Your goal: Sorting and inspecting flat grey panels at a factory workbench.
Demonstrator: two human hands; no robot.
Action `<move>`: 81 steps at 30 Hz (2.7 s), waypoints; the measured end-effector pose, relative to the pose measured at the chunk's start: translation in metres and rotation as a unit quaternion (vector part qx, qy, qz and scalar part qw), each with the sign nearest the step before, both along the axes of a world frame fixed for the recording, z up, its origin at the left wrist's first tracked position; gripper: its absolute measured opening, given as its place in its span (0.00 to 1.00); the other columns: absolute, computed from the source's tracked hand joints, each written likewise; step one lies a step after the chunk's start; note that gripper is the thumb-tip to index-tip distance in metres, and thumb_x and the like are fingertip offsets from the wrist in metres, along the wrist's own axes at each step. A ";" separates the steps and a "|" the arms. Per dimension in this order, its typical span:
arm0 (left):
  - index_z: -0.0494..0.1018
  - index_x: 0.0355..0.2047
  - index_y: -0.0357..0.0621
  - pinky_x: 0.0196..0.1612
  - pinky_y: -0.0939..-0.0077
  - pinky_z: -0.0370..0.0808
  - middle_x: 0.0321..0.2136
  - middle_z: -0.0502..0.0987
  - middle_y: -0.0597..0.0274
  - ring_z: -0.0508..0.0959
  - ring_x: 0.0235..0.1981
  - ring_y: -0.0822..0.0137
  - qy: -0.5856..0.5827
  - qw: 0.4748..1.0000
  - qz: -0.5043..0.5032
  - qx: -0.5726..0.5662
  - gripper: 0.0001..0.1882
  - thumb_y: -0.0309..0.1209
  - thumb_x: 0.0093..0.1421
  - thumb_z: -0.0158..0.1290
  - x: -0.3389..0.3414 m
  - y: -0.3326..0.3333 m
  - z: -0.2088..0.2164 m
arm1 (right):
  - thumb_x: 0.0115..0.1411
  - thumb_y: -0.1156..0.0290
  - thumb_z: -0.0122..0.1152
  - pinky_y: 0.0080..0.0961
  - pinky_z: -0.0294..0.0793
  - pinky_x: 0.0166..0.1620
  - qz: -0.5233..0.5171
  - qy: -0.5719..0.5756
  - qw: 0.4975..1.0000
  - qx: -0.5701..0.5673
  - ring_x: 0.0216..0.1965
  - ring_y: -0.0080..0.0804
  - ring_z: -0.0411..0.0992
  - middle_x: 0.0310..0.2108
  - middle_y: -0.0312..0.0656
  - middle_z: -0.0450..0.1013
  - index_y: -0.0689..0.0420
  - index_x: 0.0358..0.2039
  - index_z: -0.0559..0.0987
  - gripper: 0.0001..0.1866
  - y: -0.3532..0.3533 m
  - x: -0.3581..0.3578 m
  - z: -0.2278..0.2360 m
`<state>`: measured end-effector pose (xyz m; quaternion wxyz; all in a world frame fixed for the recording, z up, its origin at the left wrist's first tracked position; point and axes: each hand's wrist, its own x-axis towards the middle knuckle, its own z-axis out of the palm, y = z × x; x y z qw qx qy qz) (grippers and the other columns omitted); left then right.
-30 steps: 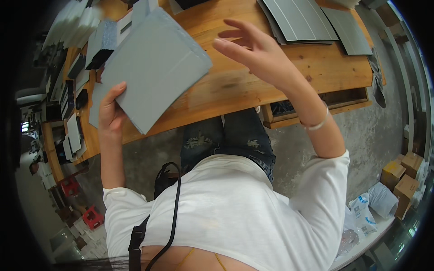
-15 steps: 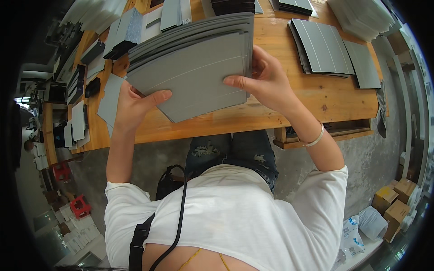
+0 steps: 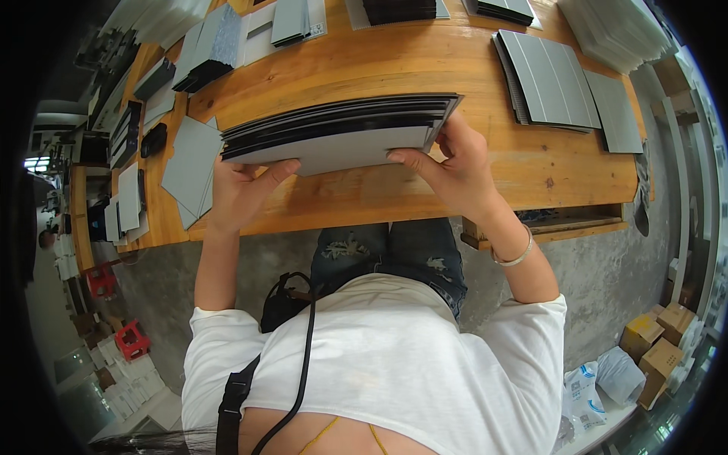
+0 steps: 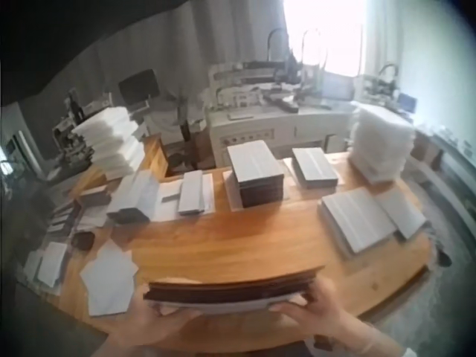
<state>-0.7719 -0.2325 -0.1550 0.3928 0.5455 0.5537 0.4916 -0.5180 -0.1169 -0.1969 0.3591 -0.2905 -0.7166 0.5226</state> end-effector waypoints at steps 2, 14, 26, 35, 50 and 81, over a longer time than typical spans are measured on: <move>0.61 0.55 0.38 0.52 0.74 0.68 0.53 0.67 0.52 0.70 0.51 0.67 -0.039 0.996 0.016 0.075 0.33 0.19 0.49 0.60 0.013 0.005 -0.003 | 0.50 0.75 0.68 0.18 0.70 0.43 0.012 0.043 0.999 0.005 0.39 0.23 0.71 0.37 0.38 0.73 0.63 0.42 0.69 0.20 -0.001 -0.002 -0.007; 0.44 0.63 0.40 0.62 0.60 0.54 0.58 0.58 0.45 0.57 0.61 0.55 -0.102 0.973 0.080 0.191 0.55 0.63 0.47 0.54 0.024 0.018 -0.009 | 0.51 0.47 0.61 0.32 0.58 0.57 0.009 0.202 0.979 0.024 0.58 0.39 0.58 0.63 0.53 0.48 0.62 0.64 0.40 0.54 -0.006 -0.021 0.012; 0.59 0.57 0.39 0.58 0.70 0.60 0.53 0.66 0.45 0.64 0.58 0.61 -0.183 0.963 0.117 0.159 0.36 0.56 0.59 0.43 0.034 0.011 0.005 | 0.59 0.53 0.54 0.33 0.60 0.57 0.014 0.211 0.977 0.040 0.54 0.38 0.63 0.56 0.55 0.60 0.66 0.59 0.57 0.36 -0.014 -0.034 0.018; 0.72 0.37 0.38 0.54 0.74 0.65 0.44 0.75 0.46 0.74 0.45 0.64 -0.224 0.960 0.127 0.112 0.17 0.40 0.64 0.41 0.030 0.014 0.015 | 0.65 0.63 0.45 0.21 0.69 0.46 -0.028 0.221 0.975 -0.019 0.42 0.28 0.71 0.46 0.47 0.71 0.66 0.49 0.68 0.20 -0.010 -0.049 0.051; 0.60 0.55 0.37 0.58 0.72 0.60 0.52 0.68 0.49 0.68 0.55 0.61 -0.165 0.967 0.139 0.134 0.22 0.32 0.61 0.43 0.037 0.013 0.022 | 0.65 0.64 0.39 0.26 0.68 0.49 0.007 0.242 0.967 -0.075 0.44 0.34 0.71 0.47 0.50 0.70 0.66 0.52 0.67 0.21 -0.015 -0.053 0.063; 0.62 0.54 0.40 0.58 0.74 0.57 0.53 0.68 0.53 0.61 0.59 0.65 -0.228 0.957 0.119 0.133 0.22 0.38 0.61 0.41 0.040 0.018 0.018 | 0.63 0.61 0.40 0.24 0.70 0.45 -0.038 0.261 0.958 -0.113 0.40 0.33 0.74 0.38 0.52 0.74 0.66 0.42 0.72 0.20 -0.018 -0.060 0.053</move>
